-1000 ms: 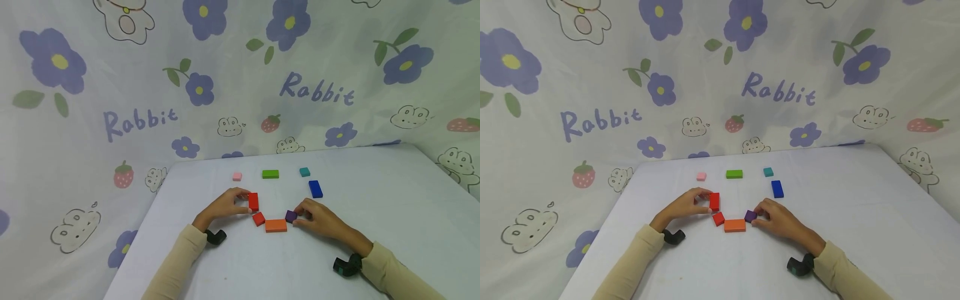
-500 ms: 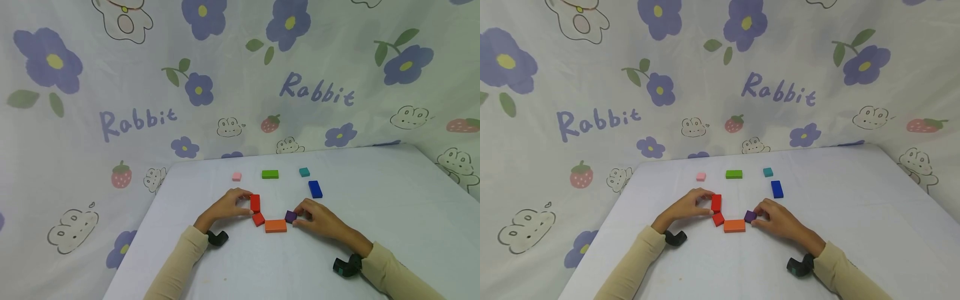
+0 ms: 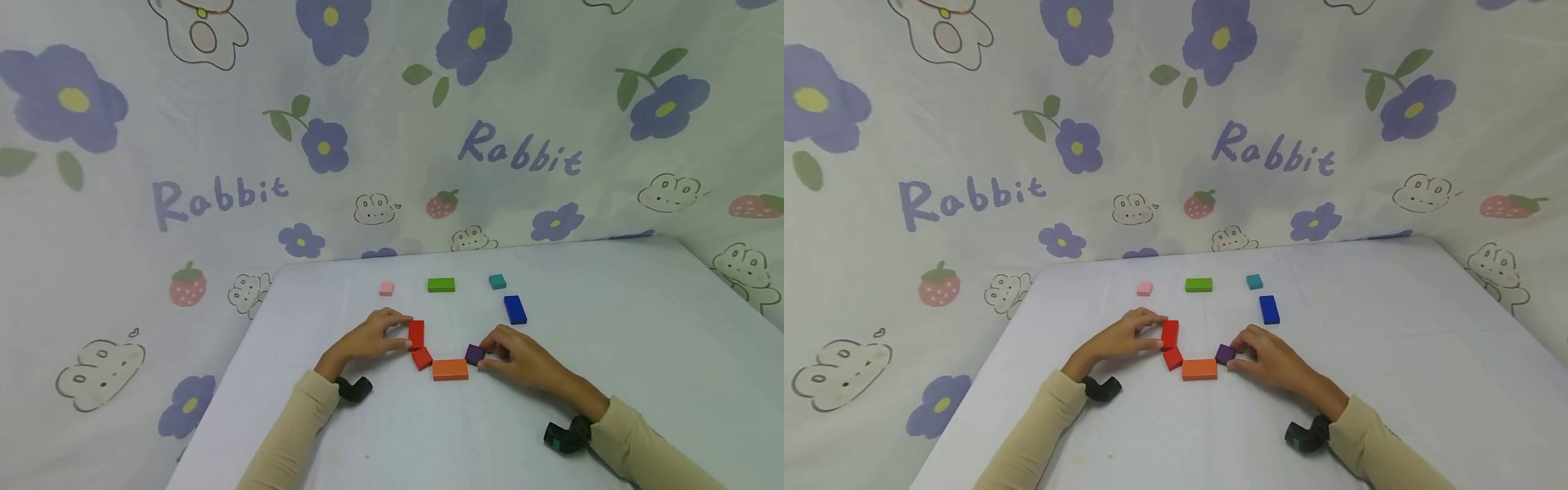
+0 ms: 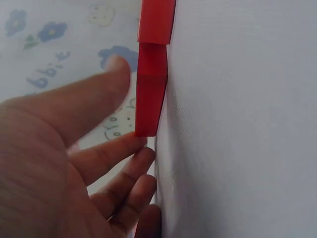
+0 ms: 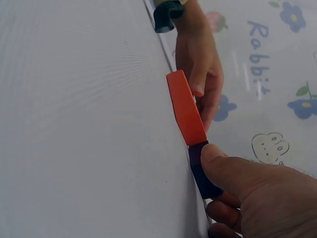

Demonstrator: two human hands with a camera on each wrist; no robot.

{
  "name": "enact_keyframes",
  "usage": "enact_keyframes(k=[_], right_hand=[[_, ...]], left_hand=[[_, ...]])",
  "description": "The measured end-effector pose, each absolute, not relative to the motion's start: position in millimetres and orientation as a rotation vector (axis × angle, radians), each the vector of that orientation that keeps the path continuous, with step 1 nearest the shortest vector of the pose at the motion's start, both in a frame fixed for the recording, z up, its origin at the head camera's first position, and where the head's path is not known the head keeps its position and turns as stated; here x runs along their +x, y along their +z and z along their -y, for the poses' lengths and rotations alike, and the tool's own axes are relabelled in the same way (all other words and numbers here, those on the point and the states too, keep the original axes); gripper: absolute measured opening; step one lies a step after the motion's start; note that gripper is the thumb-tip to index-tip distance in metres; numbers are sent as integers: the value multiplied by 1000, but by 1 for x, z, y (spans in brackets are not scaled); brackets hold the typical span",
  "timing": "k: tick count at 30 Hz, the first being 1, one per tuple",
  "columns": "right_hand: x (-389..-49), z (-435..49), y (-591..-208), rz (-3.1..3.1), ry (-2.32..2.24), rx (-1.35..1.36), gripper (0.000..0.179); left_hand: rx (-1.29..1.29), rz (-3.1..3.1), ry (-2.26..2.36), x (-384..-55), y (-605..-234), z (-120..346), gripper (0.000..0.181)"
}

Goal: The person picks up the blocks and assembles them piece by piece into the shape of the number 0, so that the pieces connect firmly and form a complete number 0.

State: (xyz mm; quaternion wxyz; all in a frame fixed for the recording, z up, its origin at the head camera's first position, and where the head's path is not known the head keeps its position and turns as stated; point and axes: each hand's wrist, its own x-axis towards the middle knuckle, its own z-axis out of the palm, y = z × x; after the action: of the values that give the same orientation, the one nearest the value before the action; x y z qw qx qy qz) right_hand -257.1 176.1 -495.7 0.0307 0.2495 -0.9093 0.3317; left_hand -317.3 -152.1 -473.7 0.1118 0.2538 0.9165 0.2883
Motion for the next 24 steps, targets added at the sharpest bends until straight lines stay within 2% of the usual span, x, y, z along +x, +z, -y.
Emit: enact_keyframes(k=[24], right_hand=[[-258,-177,-497,2811,1020,758,29]], left_hand=[[726,-2713,894,-317,-477,148,56]])
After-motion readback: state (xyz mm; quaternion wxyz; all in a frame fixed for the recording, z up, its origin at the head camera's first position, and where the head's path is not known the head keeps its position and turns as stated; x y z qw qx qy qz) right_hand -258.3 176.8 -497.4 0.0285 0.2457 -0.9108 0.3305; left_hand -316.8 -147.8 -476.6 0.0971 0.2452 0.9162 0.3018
